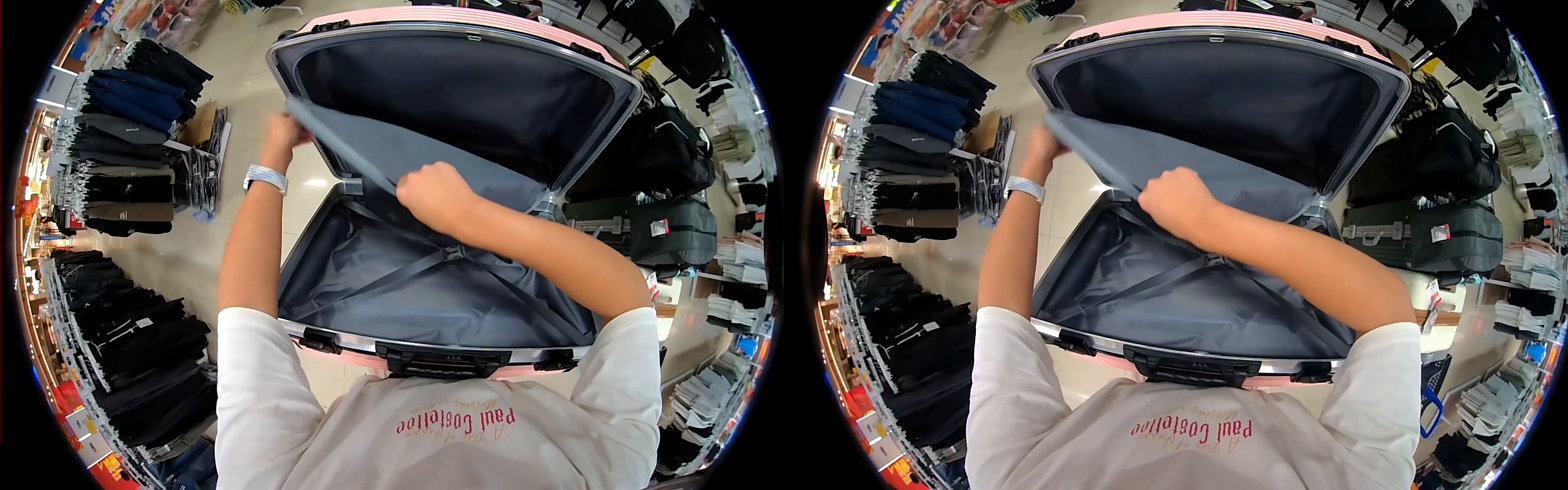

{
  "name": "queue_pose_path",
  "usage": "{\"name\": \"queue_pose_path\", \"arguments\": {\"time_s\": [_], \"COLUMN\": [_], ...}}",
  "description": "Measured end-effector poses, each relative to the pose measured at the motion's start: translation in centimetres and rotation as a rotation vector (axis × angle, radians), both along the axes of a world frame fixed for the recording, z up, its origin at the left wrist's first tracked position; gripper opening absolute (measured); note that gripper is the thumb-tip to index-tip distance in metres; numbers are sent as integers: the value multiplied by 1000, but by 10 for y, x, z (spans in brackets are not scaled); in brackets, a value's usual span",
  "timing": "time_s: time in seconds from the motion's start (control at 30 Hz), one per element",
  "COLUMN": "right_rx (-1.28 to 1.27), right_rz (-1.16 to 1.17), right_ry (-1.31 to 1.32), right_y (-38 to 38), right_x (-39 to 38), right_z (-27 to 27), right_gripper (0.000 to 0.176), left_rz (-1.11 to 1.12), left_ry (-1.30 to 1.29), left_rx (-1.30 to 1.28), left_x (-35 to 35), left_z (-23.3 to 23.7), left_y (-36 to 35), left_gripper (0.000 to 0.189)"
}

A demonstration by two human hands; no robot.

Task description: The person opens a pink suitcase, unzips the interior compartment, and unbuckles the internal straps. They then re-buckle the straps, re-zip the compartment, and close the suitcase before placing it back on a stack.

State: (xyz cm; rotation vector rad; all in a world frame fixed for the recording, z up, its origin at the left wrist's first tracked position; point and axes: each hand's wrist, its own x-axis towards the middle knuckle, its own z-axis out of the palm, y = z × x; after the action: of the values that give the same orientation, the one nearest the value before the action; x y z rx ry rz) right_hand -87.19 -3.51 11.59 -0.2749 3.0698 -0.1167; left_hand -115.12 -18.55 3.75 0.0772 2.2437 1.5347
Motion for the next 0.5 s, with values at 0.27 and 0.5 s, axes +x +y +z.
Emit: {"name": "queue_pose_path", "arguments": {"time_s": [0.27, 0.5], "right_rx": [-75, -376], "right_rz": [193, 141], "right_ry": [-92, -367], "right_y": [-17, -25], "right_x": [85, 125], "right_z": [12, 8], "right_gripper": [5, 9], "left_rz": [-498, -163], "left_ry": [-58, -275], "left_rx": [-136, -283], "left_x": [34, 47], "left_z": [-78, -156], "left_y": [-45, -19], "left_gripper": [36, 27]}}
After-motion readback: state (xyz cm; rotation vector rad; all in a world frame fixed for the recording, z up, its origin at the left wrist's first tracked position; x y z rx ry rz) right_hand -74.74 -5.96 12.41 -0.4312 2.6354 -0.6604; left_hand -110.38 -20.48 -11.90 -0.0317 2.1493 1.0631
